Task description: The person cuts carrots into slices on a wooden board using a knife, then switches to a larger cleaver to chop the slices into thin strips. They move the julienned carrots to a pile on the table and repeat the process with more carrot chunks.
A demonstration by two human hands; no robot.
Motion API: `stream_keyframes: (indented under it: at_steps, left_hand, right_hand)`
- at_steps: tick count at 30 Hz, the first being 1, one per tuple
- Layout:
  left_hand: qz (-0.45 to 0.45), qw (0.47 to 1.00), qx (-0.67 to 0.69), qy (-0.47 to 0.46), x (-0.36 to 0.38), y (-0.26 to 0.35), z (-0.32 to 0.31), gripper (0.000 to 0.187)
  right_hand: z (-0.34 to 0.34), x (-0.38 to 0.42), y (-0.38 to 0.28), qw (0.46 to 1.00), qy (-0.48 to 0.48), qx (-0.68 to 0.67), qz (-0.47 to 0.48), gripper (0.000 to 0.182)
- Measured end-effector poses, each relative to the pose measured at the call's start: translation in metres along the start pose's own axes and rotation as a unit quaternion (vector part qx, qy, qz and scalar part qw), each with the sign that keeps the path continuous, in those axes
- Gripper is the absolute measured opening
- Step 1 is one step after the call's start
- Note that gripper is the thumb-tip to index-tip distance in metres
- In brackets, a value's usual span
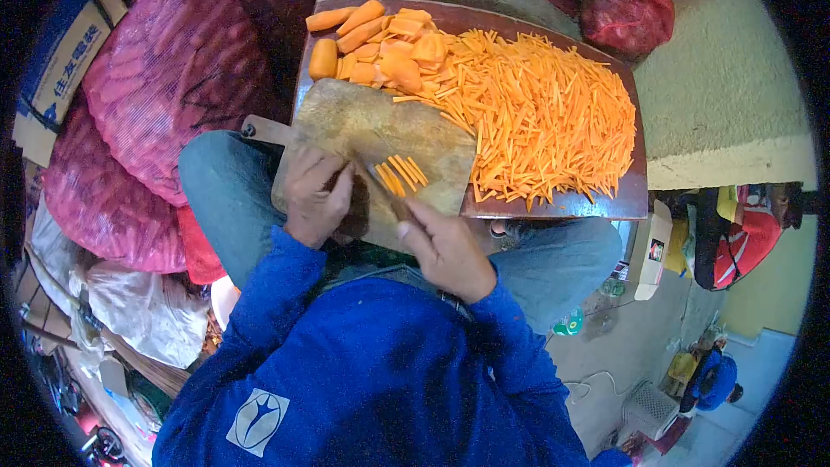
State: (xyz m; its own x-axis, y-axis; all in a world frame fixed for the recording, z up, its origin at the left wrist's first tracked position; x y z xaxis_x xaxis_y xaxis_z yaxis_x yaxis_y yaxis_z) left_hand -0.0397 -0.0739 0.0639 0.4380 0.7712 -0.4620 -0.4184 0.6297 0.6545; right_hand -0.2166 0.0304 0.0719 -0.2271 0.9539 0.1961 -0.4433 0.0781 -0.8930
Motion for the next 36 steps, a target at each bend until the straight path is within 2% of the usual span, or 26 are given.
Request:
stream_keyframes:
  at_steps: [1,3,6,9,11,12,14,15,17,18,25,26,27,29,30,33,35,36]
  left_hand:
    - [0.029,0.999,0.017,0.030,0.000,-0.005,0.007,0.008]
    - [0.048,0.997,0.036,0.048,-0.001,-0.010,0.009,0.008]
    - [0.048,0.998,0.019,0.031,0.000,-0.011,0.007,0.008]
    - [0.002,1.000,-0.007,-0.003,0.001,-0.007,-0.004,0.008]
    - [-0.010,0.997,-0.053,-0.051,0.001,-0.001,-0.014,0.009]
    - [-0.015,0.997,-0.054,-0.053,0.001,0.001,-0.015,0.009]
    - [-0.013,0.991,-0.087,-0.098,0.000,0.004,-0.024,0.010]
    - [-0.019,0.991,-0.089,-0.102,0.001,0.005,-0.025,0.010]
    - [-0.033,0.988,-0.106,-0.105,0.000,0.006,-0.028,0.009]
    - [-0.040,0.987,-0.108,-0.108,0.000,0.007,-0.029,0.009]
    - [-0.006,0.988,-0.102,-0.114,-0.002,0.003,-0.030,0.012]
    - [0.007,0.988,-0.101,-0.115,-0.003,0.003,-0.030,0.012]
    - [0.000,0.988,-0.104,-0.118,-0.004,0.006,-0.031,0.012]
    - [0.001,0.986,-0.108,-0.124,-0.006,0.009,-0.034,0.015]
    - [-0.004,0.986,-0.112,-0.126,-0.010,0.013,-0.037,0.015]
    - [-0.025,0.985,-0.077,-0.151,-0.023,0.031,-0.049,0.018]
    - [-0.043,0.983,-0.061,-0.166,-0.042,0.042,-0.059,0.021]
    - [-0.048,0.983,-0.062,-0.168,-0.055,0.046,-0.062,0.021]
  right_hand:
    - [0.000,0.002,0.000,1.000,0.004,0.001,0.000,0.038]
    - [-0.011,0.002,0.010,0.997,-0.057,-0.030,-0.038,0.040]
    - [0.010,0.006,0.022,0.999,-0.020,-0.008,-0.029,0.039]
    - [0.051,0.006,0.038,0.999,0.008,0.032,-0.028,0.039]
    - [0.076,0.007,0.057,0.994,0.017,-0.022,-0.107,0.038]
    - [0.087,0.005,0.061,0.994,0.021,-0.024,-0.106,0.038]
    - [0.111,-0.001,0.059,0.997,0.056,0.030,-0.046,0.037]
    - [0.120,-0.003,0.061,0.997,0.063,0.026,-0.045,0.037]
    - [0.135,-0.009,0.057,0.992,0.058,0.103,-0.041,0.038]
    - [0.140,-0.010,0.051,0.991,0.084,0.106,-0.002,0.037]
    - [0.191,-0.013,0.050,0.984,0.149,0.093,0.002,0.032]
    - [0.200,-0.014,0.055,0.978,0.169,0.110,0.048,0.032]
    - [0.205,-0.012,0.050,0.977,0.177,0.106,0.050,0.032]
    - [0.210,-0.010,0.063,0.978,0.147,-0.146,-0.006,0.033]
    - [0.210,-0.011,0.064,0.969,0.157,-0.190,0.032,0.035]
    - [0.206,-0.002,0.076,0.942,0.187,-0.274,0.043,0.036]
    - [0.198,-0.003,0.099,0.949,0.173,-0.263,0.030,0.039]
    - [0.203,0.001,0.086,0.958,0.244,-0.060,0.137,0.039]
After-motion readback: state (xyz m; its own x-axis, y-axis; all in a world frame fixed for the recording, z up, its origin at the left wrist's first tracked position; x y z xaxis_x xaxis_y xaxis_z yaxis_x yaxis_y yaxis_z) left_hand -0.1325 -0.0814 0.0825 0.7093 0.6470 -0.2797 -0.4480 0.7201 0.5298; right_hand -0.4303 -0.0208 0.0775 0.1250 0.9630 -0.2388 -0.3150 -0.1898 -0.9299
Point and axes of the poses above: each hand's wrist, its own x-axis away from the middle knuckle, its own z-axis out of the back of the hand, y = z × x, the point moved 9 cm from there along -x, towards the middle knuckle, and after that the axes turned 12 degrees about -y, right-handed, at the moved point
